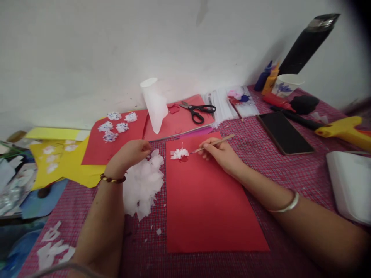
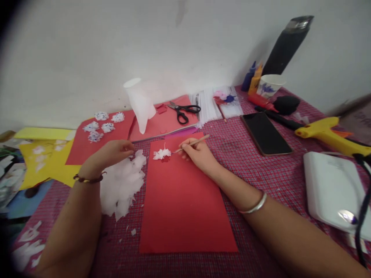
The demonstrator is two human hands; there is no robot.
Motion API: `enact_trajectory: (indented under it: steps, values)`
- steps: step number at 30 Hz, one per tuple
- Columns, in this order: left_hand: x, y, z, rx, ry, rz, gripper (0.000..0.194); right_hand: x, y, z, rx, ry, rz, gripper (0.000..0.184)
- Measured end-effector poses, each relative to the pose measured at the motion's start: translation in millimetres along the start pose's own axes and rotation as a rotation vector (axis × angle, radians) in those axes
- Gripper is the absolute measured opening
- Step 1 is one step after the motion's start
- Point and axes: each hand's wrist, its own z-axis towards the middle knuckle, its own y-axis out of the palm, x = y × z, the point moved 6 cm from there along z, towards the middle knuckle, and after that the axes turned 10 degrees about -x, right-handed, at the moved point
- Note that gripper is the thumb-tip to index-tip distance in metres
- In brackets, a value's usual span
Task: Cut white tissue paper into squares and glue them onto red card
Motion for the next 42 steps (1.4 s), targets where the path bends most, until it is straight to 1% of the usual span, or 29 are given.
enact_trajectory:
  steps: [4,5,7,9,11,12,14,17,19,22,25,28,31,35,37,40,42]
  values:
    - [-3.5,9.9,6.1,-0.033,-0.038,-0.018,0.023,-0.4,-0.8,-0.5,-0.006,-0.01,0.0,0.02]
    - [-3.1,9.7,6.8,-0.015,-0.039,-0.022,0.021,-0.5,-0.8,-0.7,-0.004,-0.016,0.002,0.019]
    - [0.6,4.9,6.4,0.079,-0.035,-0.071,0.016,-1.5,-0.3,-1.8,0.005,-0.036,0.015,0.019]
    - [9.7,-0.4,3.9,0.201,-0.004,-0.264,0.01,-5.1,1.7,-4.4,0.021,-0.076,0.029,0.019]
    - [24.9,1.7,3.0,0.251,0.053,-0.566,0.007,-11.5,5.7,-8.3,0.028,-0.132,0.028,0.018]
    - [34.5,5.8,3.8,0.245,0.083,-0.705,0.007,-15.1,8.4,-10.4,0.021,-0.16,0.02,0.018]
    - [54.0,15.6,6.5,0.227,0.136,-0.893,0.011,-21.5,14.1,-14.4,0.0,-0.2,-0.007,0.016]
    - [72.9,30.5,12.2,0.206,0.176,-1.026,0.014,-27.7,18.3,-18.8,-0.008,-0.228,-0.051,0.014]
    - [76.2,37.4,15.2,0.203,0.181,-1.056,0.014,-31.2,17.4,-21.2,0.018,-0.259,-0.063,0.014]
    - [72.8,40.0,16.1,0.238,0.175,-1.022,0.013,-34.9,15.8,-24.0,0.059,-0.294,-0.06,0.013]
    - [71.6,39.0,14.0,0.252,0.171,-0.951,0.012,-35.2,21.4,-24.2,0.004,-0.287,-0.08,0.013]
    - [78.2,38.6,10.4,0.221,0.18,-0.937,0.012,-33.1,27.9,-23.1,-0.063,-0.273,-0.104,0.013]
    - [88.9,37.4,5.4,0.171,0.203,-0.984,0.014,-31.0,28.2,-22.0,-0.061,-0.26,-0.108,0.013]
    - [96.8,33.2,0.8,0.163,0.224,-1.007,0.014,-29.8,25.2,-21.6,-0.025,-0.214,-0.104,0.013]
    - [95.7,31.8,0.9,0.188,0.221,-1.07,0.013,-30.6,24.3,-22.1,-0.011,-0.202,-0.092,0.012]
    - [92.1,33.0,3.0,0.23,0.206,-1.253,0.026,-32.4,23.2,-22.7,0.009,-0.21,-0.063,0.013]
    - [90.5,37.0,5.4,0.231,0.176,-1.376,0.028,-33.6,22.6,-22.9,0.021,-0.226,-0.042,0.014]
